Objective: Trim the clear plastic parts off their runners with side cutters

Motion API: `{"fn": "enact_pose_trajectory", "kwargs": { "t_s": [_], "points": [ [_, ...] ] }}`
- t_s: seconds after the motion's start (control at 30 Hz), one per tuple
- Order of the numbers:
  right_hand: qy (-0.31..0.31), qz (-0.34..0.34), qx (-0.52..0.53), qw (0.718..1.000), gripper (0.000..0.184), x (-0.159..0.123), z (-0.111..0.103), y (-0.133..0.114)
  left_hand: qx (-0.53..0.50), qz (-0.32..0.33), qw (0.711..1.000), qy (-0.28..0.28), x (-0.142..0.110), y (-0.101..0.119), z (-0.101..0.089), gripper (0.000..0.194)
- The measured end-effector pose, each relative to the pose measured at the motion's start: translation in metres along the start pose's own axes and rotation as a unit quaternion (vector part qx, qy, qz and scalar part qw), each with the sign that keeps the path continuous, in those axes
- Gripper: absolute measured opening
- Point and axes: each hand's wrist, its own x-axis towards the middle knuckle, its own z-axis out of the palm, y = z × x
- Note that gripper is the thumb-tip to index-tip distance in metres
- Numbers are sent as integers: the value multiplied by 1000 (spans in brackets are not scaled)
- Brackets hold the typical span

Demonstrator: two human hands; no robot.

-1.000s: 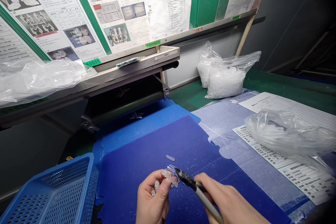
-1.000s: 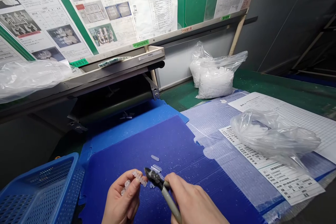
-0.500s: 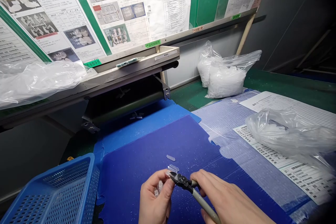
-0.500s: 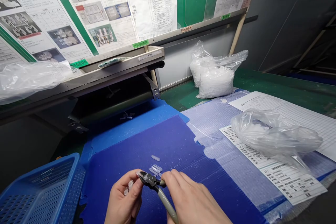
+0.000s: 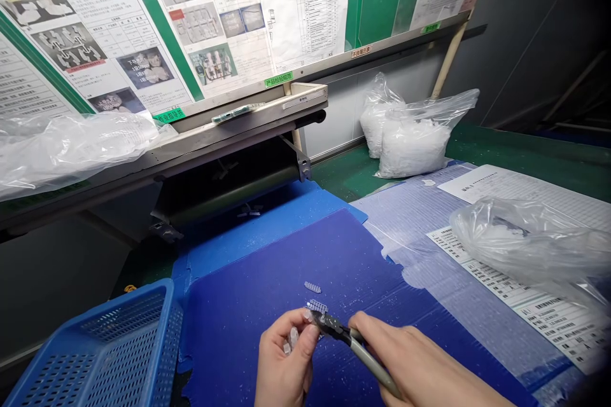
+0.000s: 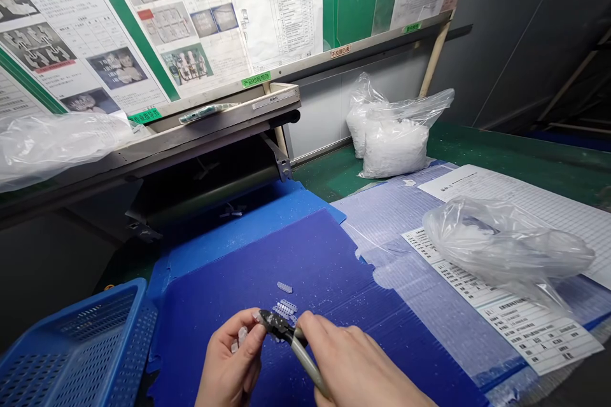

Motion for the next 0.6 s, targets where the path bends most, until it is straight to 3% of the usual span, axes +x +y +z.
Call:
{"fn": "enact_pose_trajectory", "kwargs": {
  "t_s": [0.1,0.27,0.43,0.6],
  "points": [
    [6,16,21,1000,28,18,8,23,-8,-43,999,-19,2,-3,-2,30],
    [74,23,44,996,16,69,32,59,-51,-63,996,-47,6,-7,-11,27],
    [92,17,33,995,25,108,54,54,-150,-96,978,-112,13,-13,-29,19],
    [81,32,93,992,22,120,64,53,-225,-111,958,-138,25,-21,-41,24]
  ]
}}
